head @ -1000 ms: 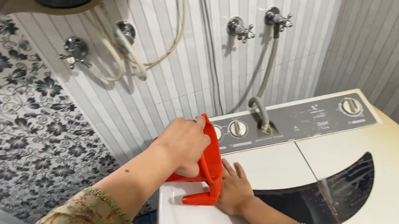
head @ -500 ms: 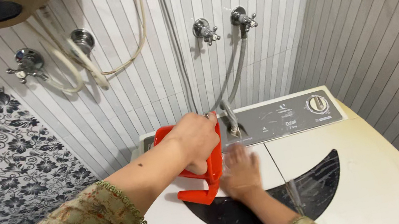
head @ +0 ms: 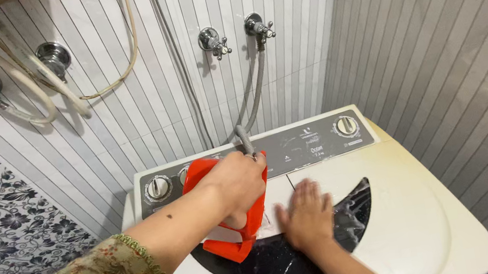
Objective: The person wipes the exterior and top of a washing machine with a green cloth and fills the machine with water by pouring from a red mug and handling buckets.
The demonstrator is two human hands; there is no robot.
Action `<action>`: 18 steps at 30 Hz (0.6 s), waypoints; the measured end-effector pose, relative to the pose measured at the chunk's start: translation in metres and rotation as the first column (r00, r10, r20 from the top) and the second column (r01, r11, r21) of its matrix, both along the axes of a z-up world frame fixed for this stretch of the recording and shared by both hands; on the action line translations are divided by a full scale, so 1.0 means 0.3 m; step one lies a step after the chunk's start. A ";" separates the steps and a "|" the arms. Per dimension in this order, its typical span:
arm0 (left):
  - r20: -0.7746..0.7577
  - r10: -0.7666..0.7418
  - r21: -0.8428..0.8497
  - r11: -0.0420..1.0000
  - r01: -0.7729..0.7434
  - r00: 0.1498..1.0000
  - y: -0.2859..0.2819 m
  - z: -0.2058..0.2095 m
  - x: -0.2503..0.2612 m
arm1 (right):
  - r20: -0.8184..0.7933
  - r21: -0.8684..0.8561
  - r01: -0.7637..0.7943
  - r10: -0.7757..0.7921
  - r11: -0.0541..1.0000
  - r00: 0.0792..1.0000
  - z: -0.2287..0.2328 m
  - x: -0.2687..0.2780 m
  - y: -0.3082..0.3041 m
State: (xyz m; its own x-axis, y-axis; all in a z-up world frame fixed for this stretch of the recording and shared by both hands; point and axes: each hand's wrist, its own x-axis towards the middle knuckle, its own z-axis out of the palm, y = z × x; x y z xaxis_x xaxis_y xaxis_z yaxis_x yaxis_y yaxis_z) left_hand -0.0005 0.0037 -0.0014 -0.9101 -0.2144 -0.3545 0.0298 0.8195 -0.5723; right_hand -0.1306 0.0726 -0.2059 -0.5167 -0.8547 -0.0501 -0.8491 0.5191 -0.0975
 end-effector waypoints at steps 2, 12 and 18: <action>0.001 -0.021 0.008 1.000 0.021 1.000 0.025 -0.005 0.010 | -0.088 0.022 -0.226 0.227 0.974 0.970 -0.032 0.133 0.025; 0.124 0.021 0.007 1.000 -0.022 0.992 0.109 0.068 0.294 | 0.016 -0.248 0.141 -0.141 0.958 0.990 -0.080 0.106 0.180; 0.118 0.014 -0.020 1.000 -0.012 0.993 0.101 -0.015 0.502 | 0.086 -0.203 -0.274 0.296 0.940 0.951 -0.074 0.610 0.078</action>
State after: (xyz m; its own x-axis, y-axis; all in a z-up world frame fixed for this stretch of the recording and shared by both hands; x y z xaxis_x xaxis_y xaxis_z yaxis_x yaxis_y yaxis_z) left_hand 0.1501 0.0339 -0.0059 -0.8593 -0.2339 -0.4549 0.0873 0.8093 -0.5809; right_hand 0.0523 0.0959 -0.2282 -0.2503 -0.9649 0.0800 -0.9364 0.2202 -0.2733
